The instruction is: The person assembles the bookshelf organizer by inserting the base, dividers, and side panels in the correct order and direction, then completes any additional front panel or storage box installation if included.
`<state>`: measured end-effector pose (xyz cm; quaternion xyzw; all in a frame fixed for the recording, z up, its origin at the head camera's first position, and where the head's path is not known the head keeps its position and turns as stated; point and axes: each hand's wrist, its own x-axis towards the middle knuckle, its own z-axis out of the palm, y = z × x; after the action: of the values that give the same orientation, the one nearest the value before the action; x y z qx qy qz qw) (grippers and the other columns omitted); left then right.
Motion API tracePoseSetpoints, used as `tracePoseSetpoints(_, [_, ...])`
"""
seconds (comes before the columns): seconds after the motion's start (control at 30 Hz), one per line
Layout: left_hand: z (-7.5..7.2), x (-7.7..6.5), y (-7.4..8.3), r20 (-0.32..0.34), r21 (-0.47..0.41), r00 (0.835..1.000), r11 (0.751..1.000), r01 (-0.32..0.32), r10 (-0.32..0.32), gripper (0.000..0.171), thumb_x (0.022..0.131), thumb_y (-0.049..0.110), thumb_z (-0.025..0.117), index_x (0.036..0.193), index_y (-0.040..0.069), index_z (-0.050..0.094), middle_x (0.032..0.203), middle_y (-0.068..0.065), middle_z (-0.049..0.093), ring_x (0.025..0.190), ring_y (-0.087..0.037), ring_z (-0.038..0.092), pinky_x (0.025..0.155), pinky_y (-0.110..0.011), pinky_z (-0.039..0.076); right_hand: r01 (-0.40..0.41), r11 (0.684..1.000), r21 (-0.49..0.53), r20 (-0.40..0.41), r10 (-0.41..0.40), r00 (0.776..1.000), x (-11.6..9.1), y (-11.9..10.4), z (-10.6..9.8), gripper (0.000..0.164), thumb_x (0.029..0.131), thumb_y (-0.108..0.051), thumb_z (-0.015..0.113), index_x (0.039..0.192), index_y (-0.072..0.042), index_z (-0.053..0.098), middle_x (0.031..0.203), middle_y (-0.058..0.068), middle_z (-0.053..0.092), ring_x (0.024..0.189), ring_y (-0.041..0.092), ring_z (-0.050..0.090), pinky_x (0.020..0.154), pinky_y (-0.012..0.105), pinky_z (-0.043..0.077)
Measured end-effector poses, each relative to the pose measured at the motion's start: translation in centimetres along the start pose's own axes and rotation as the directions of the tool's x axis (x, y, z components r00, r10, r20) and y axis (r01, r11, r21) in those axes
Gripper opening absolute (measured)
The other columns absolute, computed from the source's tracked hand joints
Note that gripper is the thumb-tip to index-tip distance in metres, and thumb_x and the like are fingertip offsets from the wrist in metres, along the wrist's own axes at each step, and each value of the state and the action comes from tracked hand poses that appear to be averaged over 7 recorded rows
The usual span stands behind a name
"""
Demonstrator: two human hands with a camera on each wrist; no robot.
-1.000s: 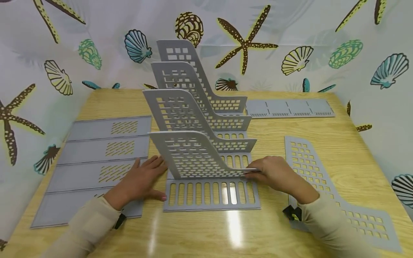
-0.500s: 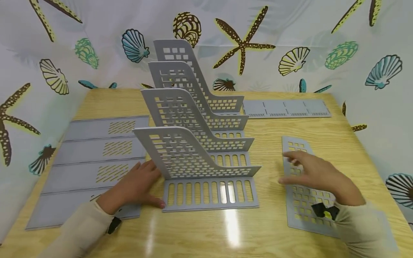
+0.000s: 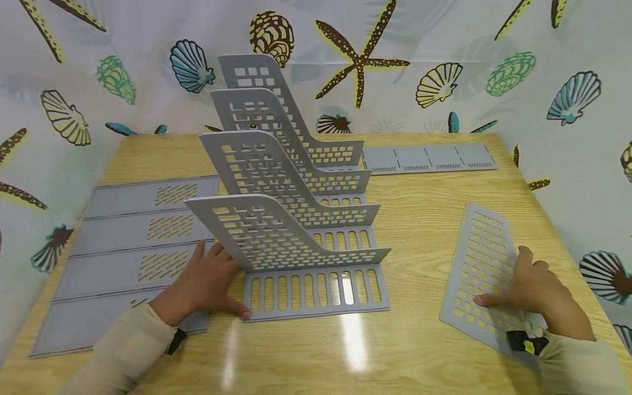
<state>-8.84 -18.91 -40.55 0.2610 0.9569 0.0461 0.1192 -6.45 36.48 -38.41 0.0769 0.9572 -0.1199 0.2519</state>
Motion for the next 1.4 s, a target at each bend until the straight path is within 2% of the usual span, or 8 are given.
tracePoseSetpoints(0.23, [-0.6, 0.7, -0.1, 0.008, -0.006, 1.0, 1.0, 0.001, -0.001, 0.12, 0.044, 0.076, 0.075, 0.143, 0.018, 0.039, 0.15, -0.015, 0.036, 0.137, -0.043, 0.029, 0.102, -0.075, 0.016, -0.017, 0.998, 0.057, 0.059, 0.014, 0.998, 1.1, -0.2, -0.3, 0.111, 0.07, -0.068, 0.067, 0.129, 0.02, 0.034, 0.124, 0.042, 0.046, 0.098, 0.049, 0.056, 0.07, 0.046, 0.047])
tracePoseSetpoints(0.4, [-0.5, 1.5, 0.1, 0.034, -0.009, 0.999, 1.0, 0.011, -0.01, 0.119, 0.047, 0.077, 0.073, 0.144, 0.017, 0.038, 0.151, -0.016, 0.032, 0.137, -0.042, 0.03, 0.102, -0.075, 0.015, 0.065, 0.99, 0.123, 0.06, -0.072, 0.996, 0.7, -0.5, 0.2, 0.071, 0.077, -0.058, 0.068, 0.098, 0.008, 0.051, 0.075, 0.016, 0.055, 0.063, 0.019, 0.05, 0.056, 0.03, 0.041])
tracePoseSetpoints(0.6, [-0.5, 1.8, 0.2, 0.063, 0.011, 0.997, 0.999, 0.035, -0.035, 0.124, 0.048, 0.08, 0.07, 0.146, 0.013, 0.033, 0.152, -0.019, 0.029, 0.138, -0.043, 0.028, 0.103, -0.074, 0.015, 0.21, 0.966, 0.149, -0.151, -0.187, 0.971, -0.7, -1.2, 0.2, 0.055, 0.083, -0.05, 0.065, 0.097, 0.003, 0.056, 0.057, -0.002, 0.044, 0.046, 0.008, 0.038, 0.045, 0.027, 0.035])
tracePoseSetpoints(0.7, [-0.5, 1.8, 0.2, 0.066, 0.026, 0.997, 0.999, 0.037, -0.039, 0.124, 0.048, 0.08, 0.07, 0.146, 0.013, 0.034, 0.151, -0.017, 0.032, 0.136, -0.043, 0.031, 0.104, -0.074, 0.016, 0.309, 0.931, 0.193, -0.399, -0.213, 0.892, -1.3, -1.5, 0.4, 0.035, 0.082, -0.038, 0.071, 0.089, -0.006, 0.059, 0.057, -0.011, 0.046, 0.042, 0.007, 0.037, 0.041, 0.026, 0.031])
tracePoseSetpoints(0.8, [-0.5, 1.7, 0.2, 0.069, 0.024, 0.997, 0.999, 0.04, -0.042, 0.121, 0.048, 0.079, 0.071, 0.144, 0.015, 0.037, 0.15, -0.017, 0.034, 0.135, -0.043, 0.032, 0.104, -0.074, 0.016, 0.479, 0.851, 0.216, -0.577, -0.284, 0.766, -1.4, -1.8, 0.8, 0.014, 0.077, -0.016, 0.077, 0.083, -0.014, 0.065, 0.068, -0.025, 0.057, 0.048, 0.001, 0.047, 0.043, 0.022, 0.033])
tracePoseSetpoints(0.97, [-0.6, 1.7, 0.2, 0.083, 0.0, 0.996, 0.999, 0.045, -0.045, 0.117, 0.051, 0.077, 0.072, 0.144, 0.016, 0.038, 0.152, -0.017, 0.03, 0.137, -0.044, 0.028, 0.104, -0.074, 0.014, 0.716, 0.675, 0.177, -0.592, -0.508, 0.626, -1.4, -1.9, 1.2, 0.029, 0.065, 0.009, 0.078, 0.072, -0.017, 0.067, 0.077, -0.024, 0.065, 0.064, -0.008, 0.057, 0.051, 0.013, 0.041])
tracePoseSetpoints(1.17, [-0.7, 1.7, 0.0, 0.083, 0.003, 0.995, 0.999, 0.046, -0.046, 0.116, 0.051, 0.078, 0.07, 0.143, 0.016, 0.039, 0.152, -0.018, 0.03, 0.136, -0.045, 0.028, 0.103, -0.074, 0.016, 0.812, 0.553, 0.188, -0.463, -0.679, 0.57, -1.7, -2.2, 0.6, 0.031, 0.066, 0.013, 0.074, 0.085, -0.011, 0.073, 0.083, -0.022, 0.068, 0.071, -0.011, 0.06, 0.056, 0.011, 0.044])
tracePoseSetpoints(1.4, [-0.5, 1.8, -0.1, 0.088, -0.007, 0.995, 0.999, 0.049, -0.048, 0.117, 0.051, 0.078, 0.07, 0.144, 0.015, 0.038, 0.152, -0.018, 0.03, 0.137, -0.045, 0.028, 0.103, -0.074, 0.017, 0.822, 0.547, 0.158, -0.484, -0.683, 0.547, -1.8, -2.1, 0.5, 0.038, 0.065, 0.016, 0.073, 0.094, -0.009, 0.074, 0.099, -0.023, 0.068, 0.088, -0.008, 0.065, 0.068, 0.01, 0.049])
